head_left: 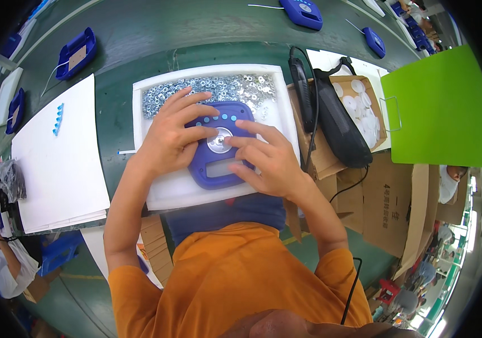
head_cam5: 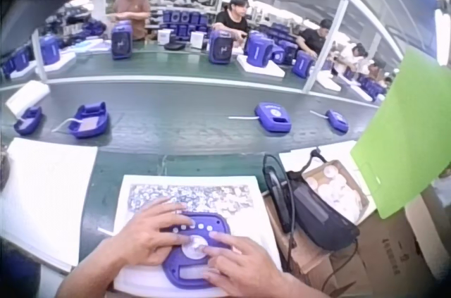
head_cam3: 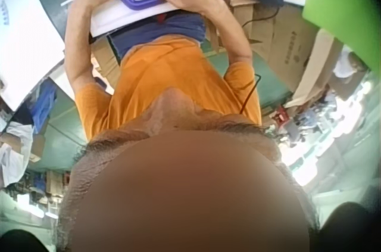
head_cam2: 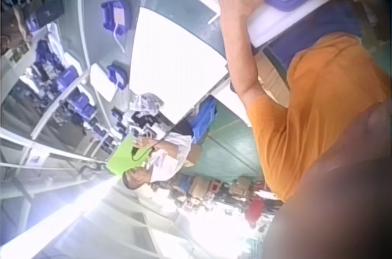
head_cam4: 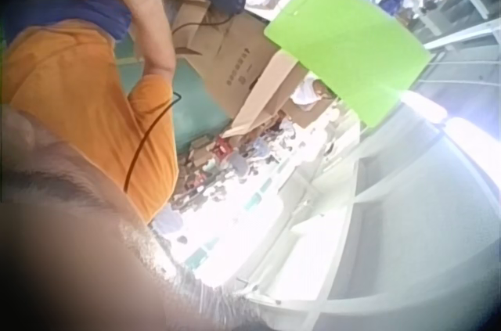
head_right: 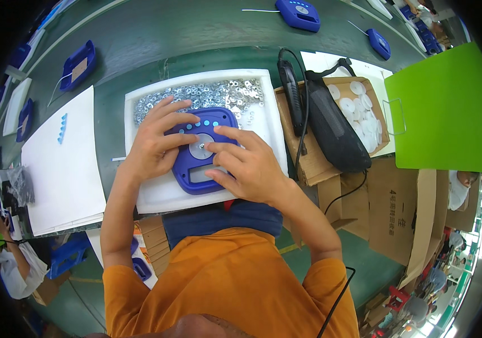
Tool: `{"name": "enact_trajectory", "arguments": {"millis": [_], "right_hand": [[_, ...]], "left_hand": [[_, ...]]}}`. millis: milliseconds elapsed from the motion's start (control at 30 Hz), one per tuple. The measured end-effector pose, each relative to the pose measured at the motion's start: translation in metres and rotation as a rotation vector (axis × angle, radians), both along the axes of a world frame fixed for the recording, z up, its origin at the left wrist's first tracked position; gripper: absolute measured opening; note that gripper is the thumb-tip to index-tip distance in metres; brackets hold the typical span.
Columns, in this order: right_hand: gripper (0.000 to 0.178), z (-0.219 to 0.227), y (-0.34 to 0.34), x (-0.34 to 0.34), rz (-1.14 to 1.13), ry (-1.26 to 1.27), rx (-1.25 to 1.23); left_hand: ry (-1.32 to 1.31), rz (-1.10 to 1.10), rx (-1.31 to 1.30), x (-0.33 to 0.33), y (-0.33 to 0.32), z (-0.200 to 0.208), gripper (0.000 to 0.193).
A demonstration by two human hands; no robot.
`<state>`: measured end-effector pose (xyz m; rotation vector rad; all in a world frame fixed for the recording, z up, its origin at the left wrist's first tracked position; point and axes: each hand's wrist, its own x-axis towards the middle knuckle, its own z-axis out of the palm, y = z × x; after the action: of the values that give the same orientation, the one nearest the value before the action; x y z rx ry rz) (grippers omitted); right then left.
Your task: Assembling internal components into a blue circular electronic device housing using an electric screwdriver.
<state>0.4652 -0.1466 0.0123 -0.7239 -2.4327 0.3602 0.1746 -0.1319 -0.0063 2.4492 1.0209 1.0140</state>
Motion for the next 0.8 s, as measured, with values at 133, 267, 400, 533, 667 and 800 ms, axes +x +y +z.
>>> {"name": "enact_trajectory", "arguments": {"millis": [133,267,400,533,667,800], "right_hand": [[0.028,-0.003,-0.007,-0.002,-0.011,-0.047,0.02],[0.032,-0.007,-0.002,-0.001,-0.011,-0.079,0.094],[0.033,-0.006,0.012,0.001,0.032,-0.077,0.086],[0.033,-0.006,0.024,0.002,0.078,-0.049,0.033],[0.034,-0.007,0.018,0.004,0.069,0.013,-0.011],[0.035,-0.003,-0.012,-0.001,0.007,-0.026,0.034]], "left_hand": [[0.074,-0.005,0.035,0.004,-0.001,-0.001,0.043],[0.094,0.003,0.038,0.004,-0.003,0.0,0.038],[0.067,-0.02,0.001,0.006,-0.004,0.004,0.031],[0.048,-0.052,-0.026,0.006,-0.004,0.004,0.031],[0.045,-0.061,-0.032,0.004,-0.004,0.004,0.032],[0.042,-0.069,-0.025,0.004,-0.003,0.004,0.033]]}}
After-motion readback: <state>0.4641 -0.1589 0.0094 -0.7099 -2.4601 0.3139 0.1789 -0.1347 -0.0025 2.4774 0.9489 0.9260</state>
